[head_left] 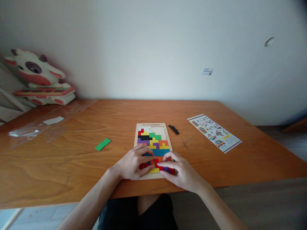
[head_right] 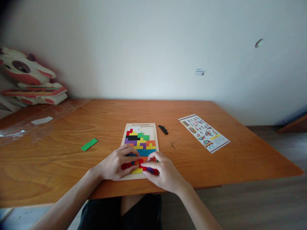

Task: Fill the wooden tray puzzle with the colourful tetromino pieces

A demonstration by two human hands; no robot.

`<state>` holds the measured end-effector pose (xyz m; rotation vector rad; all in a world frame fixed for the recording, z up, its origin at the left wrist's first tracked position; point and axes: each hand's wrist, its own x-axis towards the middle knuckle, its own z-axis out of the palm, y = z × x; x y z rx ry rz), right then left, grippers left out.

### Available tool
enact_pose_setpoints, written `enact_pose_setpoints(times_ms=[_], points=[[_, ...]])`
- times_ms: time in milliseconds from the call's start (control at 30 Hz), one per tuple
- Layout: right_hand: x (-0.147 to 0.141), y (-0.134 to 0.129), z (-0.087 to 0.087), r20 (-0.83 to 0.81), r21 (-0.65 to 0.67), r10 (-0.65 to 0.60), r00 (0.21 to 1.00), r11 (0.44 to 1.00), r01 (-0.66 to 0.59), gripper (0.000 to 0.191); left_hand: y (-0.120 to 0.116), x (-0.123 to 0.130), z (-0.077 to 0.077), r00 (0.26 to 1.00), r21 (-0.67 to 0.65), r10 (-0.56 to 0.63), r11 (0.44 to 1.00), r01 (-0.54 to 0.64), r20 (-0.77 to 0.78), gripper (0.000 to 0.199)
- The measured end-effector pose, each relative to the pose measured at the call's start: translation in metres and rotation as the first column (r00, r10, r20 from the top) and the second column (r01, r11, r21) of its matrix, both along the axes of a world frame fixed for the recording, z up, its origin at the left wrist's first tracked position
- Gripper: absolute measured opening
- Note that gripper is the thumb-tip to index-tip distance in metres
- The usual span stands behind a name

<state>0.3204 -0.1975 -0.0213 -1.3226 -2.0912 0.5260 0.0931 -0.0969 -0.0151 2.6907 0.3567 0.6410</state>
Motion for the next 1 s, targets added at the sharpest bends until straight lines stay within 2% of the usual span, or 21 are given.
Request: enact_pose_setpoints(times_ms=[167, 333, 467, 667, 767, 900, 1000], points=[[-0.001, -0.001, 0.003, -0.005, -0.02, 0.014, 1.0, 1.0, -0.014, 0.026, 0.0, 0.001, 0.001, 1.0, 0.004, -0.003, 1.0, 0.003, 0.007, 0.028], [-0.005, -0.001, 0.003, -0.01, -0.076, -0.068, 0.998, 0.995, 0.068, 0.033, 0.001, 0.0, 0.0, 1.0, 0.041, -0.008, 0.999, 0.008, -0.013, 0.027], [-0.005, 0.002, 0.003, -0.053, -0.137, -0.091, 0.994, 0.987, 0.083, 0.024, 0.001, -0.001, 0.0, 1.0, 0.051, -0.013, 0.999, 0.014, -0.028, 0.028], [-0.003, 0.002, 0.001, -0.142, -0.191, -0.121, 0.982, 0.977, 0.093, 0.021, 0.001, -0.001, 0.001, 1.0, 0.049, -0.004, 0.999, 0.005, -0.021, 0.028], [-0.001, 0.002, -0.003, -0.199, -0.218, -0.2, 0.959, 0.964, 0.155, 0.019, 0.0, -0.001, 0.003, 1.0, 0.034, -0.017, 0.999, 0.017, 0.006, 0.026], [0.004, 0.005, -0.006, -0.311, -0.252, -0.323, 0.894, 0.935, 0.25, 0.026, -0.003, 0.001, 0.006, 0.995, 0.001, -0.099, 0.995, 0.099, 0.006, 0.022], [0.007, 0.004, -0.004, -0.367, -0.25, -0.318, 0.874, 0.939, 0.237, 0.025, -0.005, 0.003, 0.007, 0.991, -0.008, -0.132, 0.991, 0.132, 0.02, 0.021]])
